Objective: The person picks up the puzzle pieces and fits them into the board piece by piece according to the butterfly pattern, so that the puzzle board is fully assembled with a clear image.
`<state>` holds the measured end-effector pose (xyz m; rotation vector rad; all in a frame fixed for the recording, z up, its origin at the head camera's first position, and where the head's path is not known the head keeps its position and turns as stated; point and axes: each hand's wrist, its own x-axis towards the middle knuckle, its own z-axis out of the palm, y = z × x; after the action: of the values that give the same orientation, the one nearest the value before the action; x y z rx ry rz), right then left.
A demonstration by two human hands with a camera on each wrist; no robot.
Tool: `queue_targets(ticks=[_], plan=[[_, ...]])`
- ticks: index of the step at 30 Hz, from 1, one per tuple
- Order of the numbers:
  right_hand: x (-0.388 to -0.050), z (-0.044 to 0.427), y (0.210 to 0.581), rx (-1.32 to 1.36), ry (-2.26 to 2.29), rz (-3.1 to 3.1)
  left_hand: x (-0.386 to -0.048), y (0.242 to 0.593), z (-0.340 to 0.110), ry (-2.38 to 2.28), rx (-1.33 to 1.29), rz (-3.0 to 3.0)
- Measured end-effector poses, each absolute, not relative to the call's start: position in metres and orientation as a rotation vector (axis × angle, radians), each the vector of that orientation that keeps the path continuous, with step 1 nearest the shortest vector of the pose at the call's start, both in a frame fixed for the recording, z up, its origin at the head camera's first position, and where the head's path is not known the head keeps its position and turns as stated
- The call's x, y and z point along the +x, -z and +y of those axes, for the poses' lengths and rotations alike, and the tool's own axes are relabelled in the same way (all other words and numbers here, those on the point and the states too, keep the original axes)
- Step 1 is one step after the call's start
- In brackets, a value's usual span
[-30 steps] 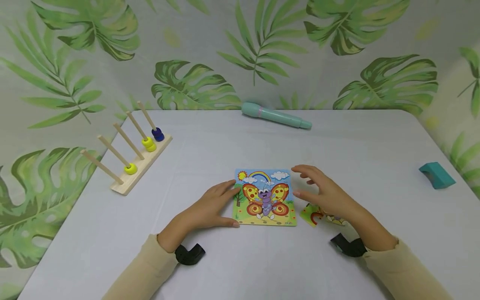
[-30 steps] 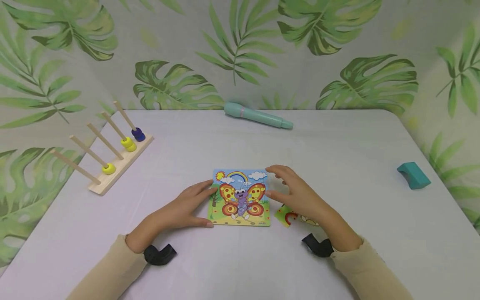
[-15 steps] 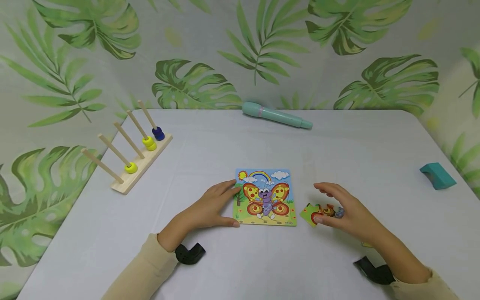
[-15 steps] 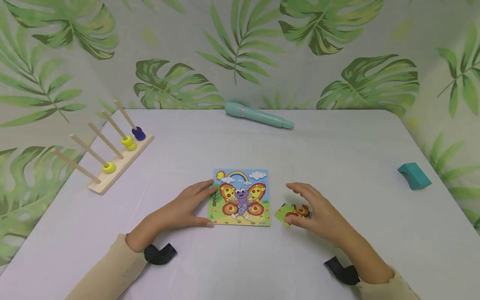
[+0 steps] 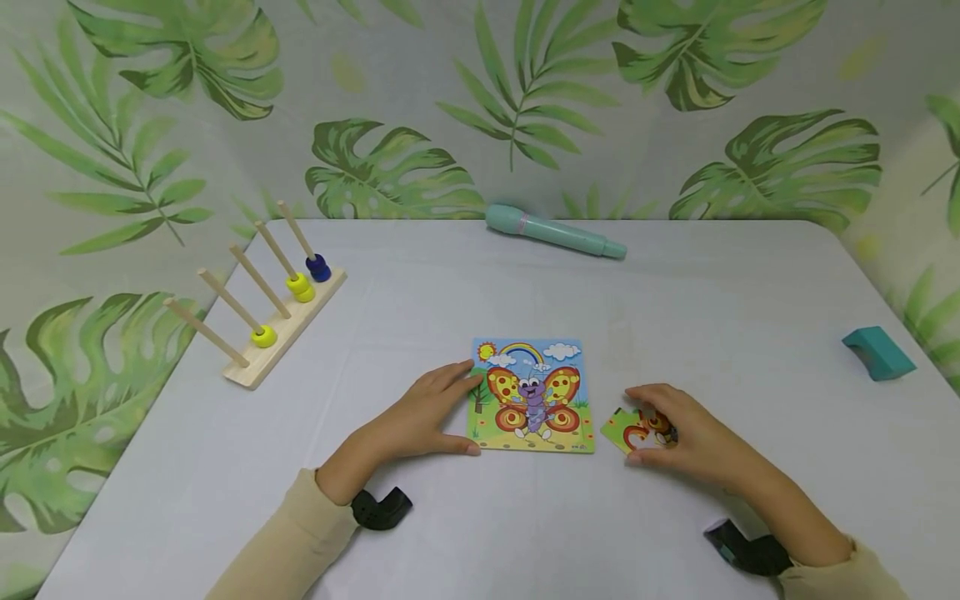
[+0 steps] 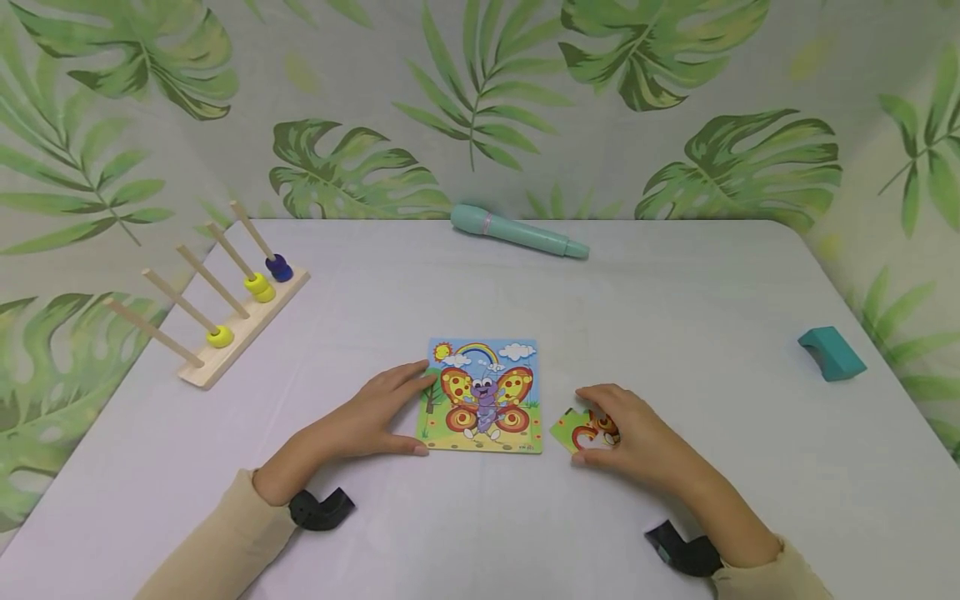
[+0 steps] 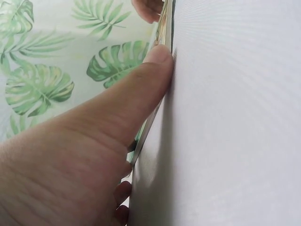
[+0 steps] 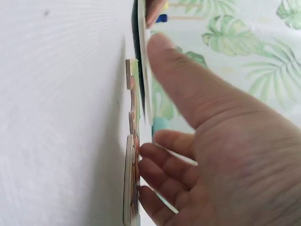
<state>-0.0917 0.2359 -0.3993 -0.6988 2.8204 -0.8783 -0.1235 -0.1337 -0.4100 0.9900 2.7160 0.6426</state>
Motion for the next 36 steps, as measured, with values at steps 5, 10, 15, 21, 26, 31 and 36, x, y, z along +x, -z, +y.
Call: queue_targets(ticks=[5,10,15,21,26,31,36], plan=[[-0.093,0.235,0.405,-0.788,0.805,2.904,-0.124,0.410,-0.133,-0.643,0.997,2.718],[-0.092,0.234,0.407,-0.841,0.832,2.931,-0.123,0.410,-0.133,-0.628,0.982,2.721],[-0.091,0.231,0.406,-0.842,0.870,2.903,-0.123,0.410,-0.133,-0.621,0.983,2.723],[-0.092,0.223,0.402,-0.777,0.856,2.820,-0.123,0.409,-0.133,-0.615,0.972,2.722],[-0.093,0.219,0.400,-0.776,0.831,2.799,-0.123,0.410,-0.133,-0.615,0.971,2.722],[-0.094,0.220,0.397,-0.727,0.809,2.818,-0.123,0.410,-0.133,-0.619,0.977,2.723],[-0.095,0.220,0.395,-0.742,0.778,2.839,-0.124,0.410,-0.133,-0.617,0.984,2.723]])
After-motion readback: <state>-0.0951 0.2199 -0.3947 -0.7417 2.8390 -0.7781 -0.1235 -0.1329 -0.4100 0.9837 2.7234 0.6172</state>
